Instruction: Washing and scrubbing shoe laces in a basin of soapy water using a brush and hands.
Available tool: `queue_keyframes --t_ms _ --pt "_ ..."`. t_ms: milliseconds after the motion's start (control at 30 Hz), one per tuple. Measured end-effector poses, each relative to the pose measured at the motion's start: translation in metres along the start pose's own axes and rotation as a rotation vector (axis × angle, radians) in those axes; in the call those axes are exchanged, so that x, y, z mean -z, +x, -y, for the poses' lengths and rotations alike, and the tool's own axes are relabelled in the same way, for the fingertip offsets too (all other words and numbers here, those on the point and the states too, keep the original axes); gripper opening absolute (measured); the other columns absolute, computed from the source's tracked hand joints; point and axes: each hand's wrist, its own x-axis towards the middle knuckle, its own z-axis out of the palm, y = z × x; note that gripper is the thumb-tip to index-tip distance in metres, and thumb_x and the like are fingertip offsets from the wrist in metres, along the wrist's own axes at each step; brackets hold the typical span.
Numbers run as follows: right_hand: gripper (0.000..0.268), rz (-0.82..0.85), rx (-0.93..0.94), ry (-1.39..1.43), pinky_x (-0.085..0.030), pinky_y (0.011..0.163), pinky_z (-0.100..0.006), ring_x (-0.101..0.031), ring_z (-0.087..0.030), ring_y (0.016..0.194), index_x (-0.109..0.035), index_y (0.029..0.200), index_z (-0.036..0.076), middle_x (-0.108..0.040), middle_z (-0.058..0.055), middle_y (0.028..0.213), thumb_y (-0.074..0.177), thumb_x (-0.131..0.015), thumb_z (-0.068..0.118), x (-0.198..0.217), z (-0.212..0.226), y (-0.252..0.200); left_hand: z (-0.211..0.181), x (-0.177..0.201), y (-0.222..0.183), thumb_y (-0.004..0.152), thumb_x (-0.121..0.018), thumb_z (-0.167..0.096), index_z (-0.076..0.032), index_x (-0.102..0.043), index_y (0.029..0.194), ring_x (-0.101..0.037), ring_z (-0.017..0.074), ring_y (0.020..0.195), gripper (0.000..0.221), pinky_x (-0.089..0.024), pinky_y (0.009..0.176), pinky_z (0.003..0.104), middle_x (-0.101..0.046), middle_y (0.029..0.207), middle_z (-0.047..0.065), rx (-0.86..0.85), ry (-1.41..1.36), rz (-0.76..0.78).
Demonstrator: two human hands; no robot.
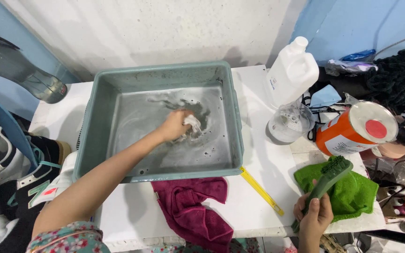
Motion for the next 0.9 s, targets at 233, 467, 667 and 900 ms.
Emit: queue_keyframes --t_ms 233,467,667,900 --pt "0.052 0.006 0.024 -0.007 -0.023 0.036 -0.024 -0.029 -0.008 0.039 -0.052 0.147 0.011 -0.038 0.0 0.064 0.107 -0.05 0.043 -0.006 0.006 -0.001 -0.057 0.092 -0.027 0.092 -0.043 0.012 0.008 -0.057 0.121 -0.074 0.0273 0.089 0.032 -0.065 0.069 0.042 -0.069 0.105 0.022 0.15 -1.06 -0.071" --pt "0.054 -0.028 0.043 -0.049 -0.023 0.037 -0.025 -0.027 -0.009 0.039 -0.052 0.147 0.01 -0.035 -0.002 0.063 0.108 -0.049 0.046 -0.008 0.01 -0.004 -0.091 0.133 -0.05 0.085 -0.044 0.017 -0.003 -0.064 0.113 -0.056 0.0209 0.064 0.04 -0.054 0.062 0.036 -0.058 0.093 0.016 0.075 -1.192 -0.16" --pt "0.049 -0.015 0.047 -0.134 -0.025 0.038 -0.025 -0.029 -0.01 0.045 -0.053 0.146 0.006 -0.038 -0.003 0.064 0.109 -0.049 0.038 -0.006 0.014 -0.004 -0.129 0.156 -0.074 0.082 -0.071 -0.014 -0.011 -0.054 0.086 -0.042 0.0139 0.055 0.018 -0.037 0.05 0.027 -0.048 0.065 0.006 0.171 -0.979 -0.173" --pt "0.057 0.191 0.042 -0.92 -0.051 0.073 -0.029 -0.058 -0.014 0.07 -0.069 0.144 0.014 -0.073 -0.006 0.091 0.089 -0.077 0.03 0.028 0.015 0.005 -0.144 0.141 -0.074 0.079 -0.089 -0.039 -0.019 -0.045 0.06 -0.036 0.0108 0.04 0.052 -0.028 0.038 0.029 -0.041 0.051 -0.001 0.269 -0.891 -0.504"
